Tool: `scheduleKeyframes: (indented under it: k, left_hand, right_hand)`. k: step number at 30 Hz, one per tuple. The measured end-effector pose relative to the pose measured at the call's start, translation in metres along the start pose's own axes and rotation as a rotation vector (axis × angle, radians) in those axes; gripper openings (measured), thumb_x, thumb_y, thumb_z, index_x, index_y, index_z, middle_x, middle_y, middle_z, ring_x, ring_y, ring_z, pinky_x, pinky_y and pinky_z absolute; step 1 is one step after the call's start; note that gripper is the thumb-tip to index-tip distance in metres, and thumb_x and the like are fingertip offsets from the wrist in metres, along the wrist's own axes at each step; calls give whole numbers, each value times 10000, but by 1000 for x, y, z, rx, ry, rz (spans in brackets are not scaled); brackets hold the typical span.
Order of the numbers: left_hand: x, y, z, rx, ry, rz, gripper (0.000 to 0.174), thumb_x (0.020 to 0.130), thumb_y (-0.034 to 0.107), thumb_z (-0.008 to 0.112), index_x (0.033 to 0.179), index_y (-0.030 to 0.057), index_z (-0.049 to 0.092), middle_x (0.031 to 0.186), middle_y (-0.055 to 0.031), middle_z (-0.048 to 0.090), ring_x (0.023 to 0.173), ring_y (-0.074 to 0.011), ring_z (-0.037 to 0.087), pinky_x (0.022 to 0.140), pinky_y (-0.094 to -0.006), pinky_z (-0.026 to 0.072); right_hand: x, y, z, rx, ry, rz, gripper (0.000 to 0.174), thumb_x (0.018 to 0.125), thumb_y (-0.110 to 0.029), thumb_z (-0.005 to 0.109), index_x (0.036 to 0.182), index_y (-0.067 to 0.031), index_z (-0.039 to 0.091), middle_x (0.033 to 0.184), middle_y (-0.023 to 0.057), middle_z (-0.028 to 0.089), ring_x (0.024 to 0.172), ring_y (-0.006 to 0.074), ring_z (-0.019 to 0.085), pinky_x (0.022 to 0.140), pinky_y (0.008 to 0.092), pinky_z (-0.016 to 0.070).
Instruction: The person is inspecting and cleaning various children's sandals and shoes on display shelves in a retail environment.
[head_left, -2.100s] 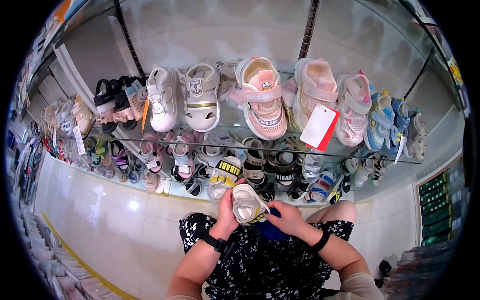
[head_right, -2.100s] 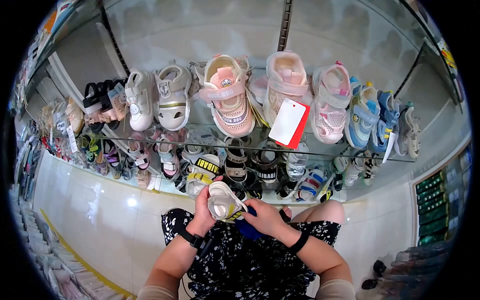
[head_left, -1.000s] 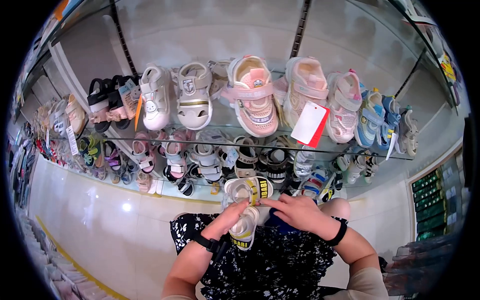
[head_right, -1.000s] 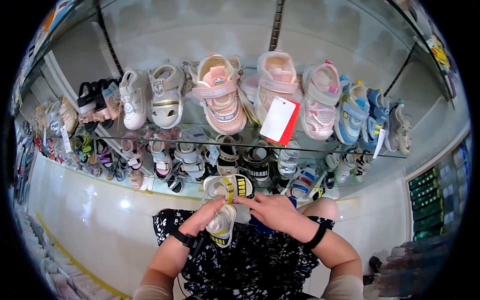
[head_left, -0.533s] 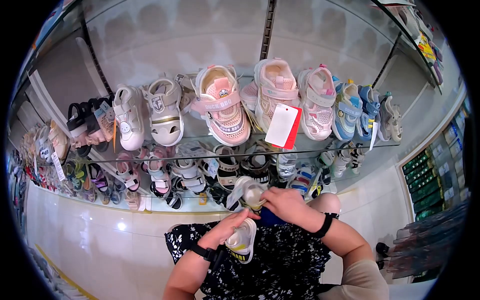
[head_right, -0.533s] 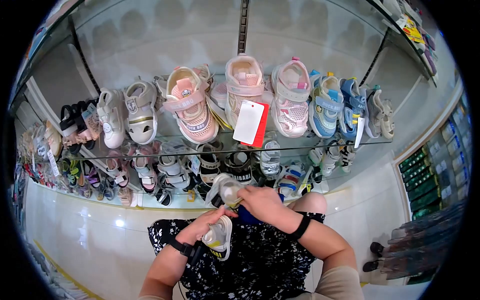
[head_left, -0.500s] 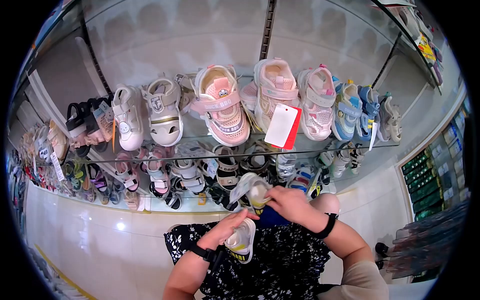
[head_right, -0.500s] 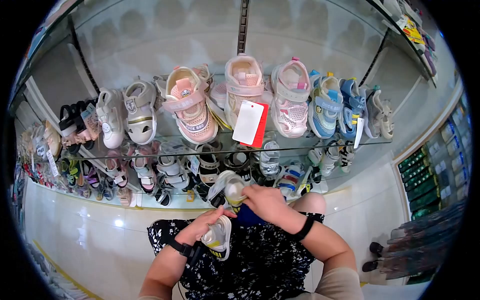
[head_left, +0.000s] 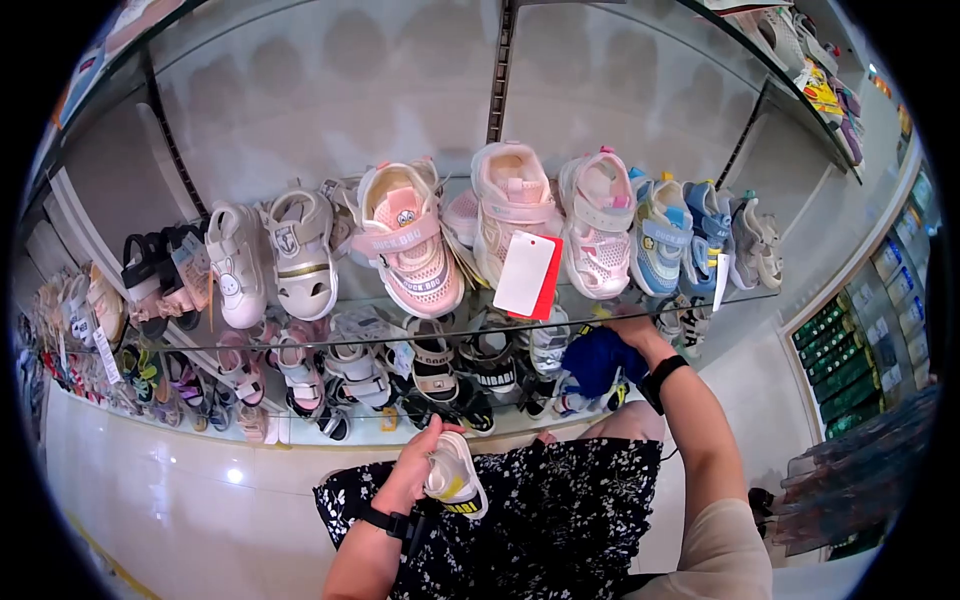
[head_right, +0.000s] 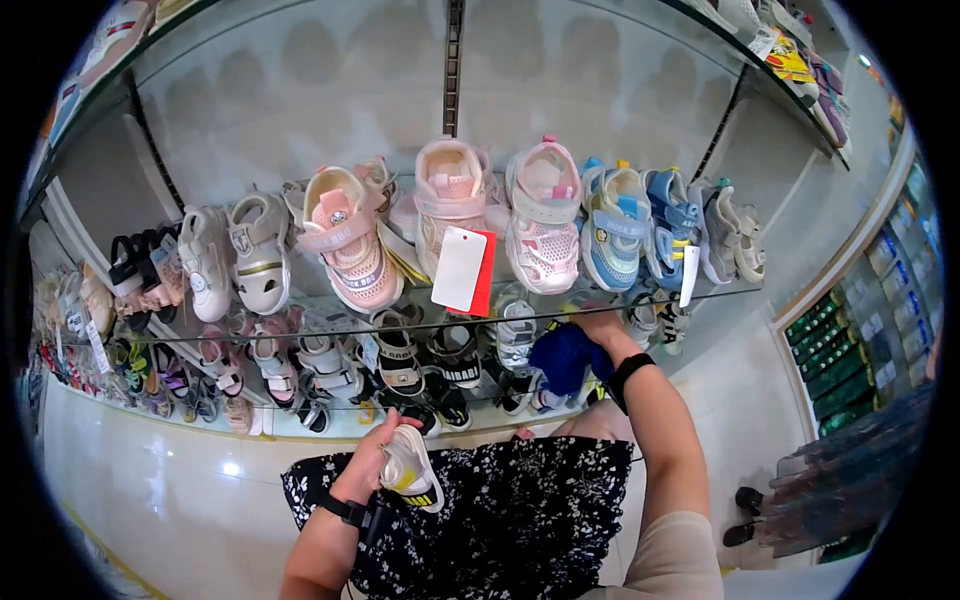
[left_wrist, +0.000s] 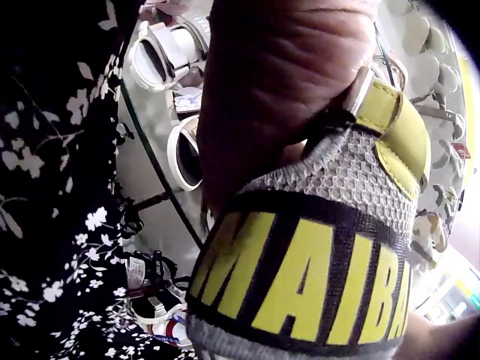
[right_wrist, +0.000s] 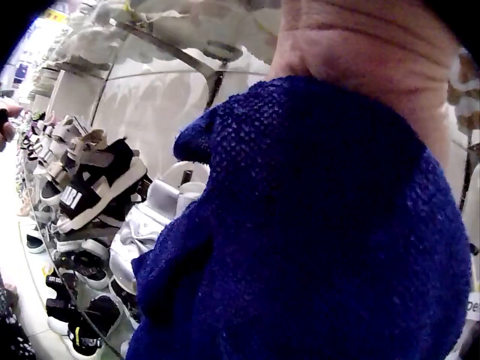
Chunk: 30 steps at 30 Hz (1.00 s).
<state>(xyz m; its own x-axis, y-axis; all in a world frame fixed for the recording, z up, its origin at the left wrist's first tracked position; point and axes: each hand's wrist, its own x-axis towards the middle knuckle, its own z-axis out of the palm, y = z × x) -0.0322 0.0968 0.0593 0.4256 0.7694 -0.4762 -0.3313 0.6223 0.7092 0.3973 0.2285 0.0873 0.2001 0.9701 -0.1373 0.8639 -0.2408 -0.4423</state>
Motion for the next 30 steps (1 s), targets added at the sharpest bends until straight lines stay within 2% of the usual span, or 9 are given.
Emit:
scheduleKeyframes:
  k: [1, 4, 7, 10, 13, 16, 20, 25, 30]
  left_hand:
    - [1, 1, -2, -14, 12, 0, 494, 959, 487, 397, 1021, 44, 607, 834, -54, 610, 726, -146, 597, 667, -298, 510]
    - [4, 3, -5, -37, 38, -1, 498, 958, 493, 392, 1028, 47, 602, 834, -58, 617, 727, -147, 604, 664, -297, 513]
    - [6, 4, -5, -27, 50, 4, 501, 955, 499, 391, 1028, 49, 600, 835, -61, 620, 726, -149, 608, 658, -297, 515]
    - [8, 3, -8, -42, 72, 4, 503, 953, 502, 393, 1019, 48, 600, 834, -62, 620, 726, -150, 609, 655, -299, 516]
    - [10, 3, -11, -92, 83, 25, 510, 950, 505, 398, 1017, 38, 592, 843, -65, 620, 735, -156, 611, 668, -304, 518]
    - [18, -4, -18, -199, 177, 71, 514, 944, 508, 406, 1029, 32, 580, 858, -68, 621, 744, -165, 613, 677, -311, 520]
    - [24, -5, -19, -371, 209, 152, 472, 953, 490, 401, 1000, 47, 556, 850, -73, 618, 760, -187, 618, 673, -360, 532]
    - [27, -4, -7, -425, 257, 127, 486, 951, 506, 391, 969, 59, 579, 850, -77, 634, 766, -211, 621, 723, -378, 526]
    - [28, -6, -20, -388, 361, 208, 477, 967, 457, 402, 1010, 15, 575, 891, -86, 630, 801, -190, 607, 717, -332, 499]
  right_hand:
    - [8, 7, 6, 13, 25, -111, 369, 770, -316, 619, 996, -25, 642, 927, 176, 661, 882, 354, 619, 756, 394, 477]
    - [29, 14, 17, -144, 20, -142, 380, 779, -318, 604, 1023, -29, 644, 958, 194, 653, 923, 375, 606, 796, 407, 472]
    - [43, 31, 39, -109, 224, -347, 389, 793, -343, 597, 1013, -26, 645, 951, 208, 647, 928, 383, 602, 799, 407, 471]
    - [33, 25, 43, 99, 278, -276, 371, 807, -341, 596, 997, -25, 645, 939, 213, 645, 903, 387, 604, 785, 404, 476]
    - [7, 12, 19, -150, 74, -201, 308, 814, -308, 606, 974, -48, 645, 945, 192, 652, 880, 363, 615, 777, 382, 481]
    - [-57, -29, 1, 73, -70, -142, 230, 820, -261, 605, 952, -77, 646, 930, 156, 660, 860, 332, 623, 764, 376, 487]
    - [-128, -96, 14, -3, -169, -664, 178, 825, -215, 593, 977, -132, 635, 942, 93, 641, 833, 309, 627, 724, 395, 503]
    - [-166, -160, 64, -76, -306, -858, 393, 844, -206, 585, 1222, -212, 481, 955, 80, 595, 815, 323, 613, 663, 429, 497]
    - [-181, -197, 84, -82, -350, -958, 520, 824, -213, 611, 1307, -254, 423, 887, 82, 572, 749, 293, 621, 579, 398, 505]
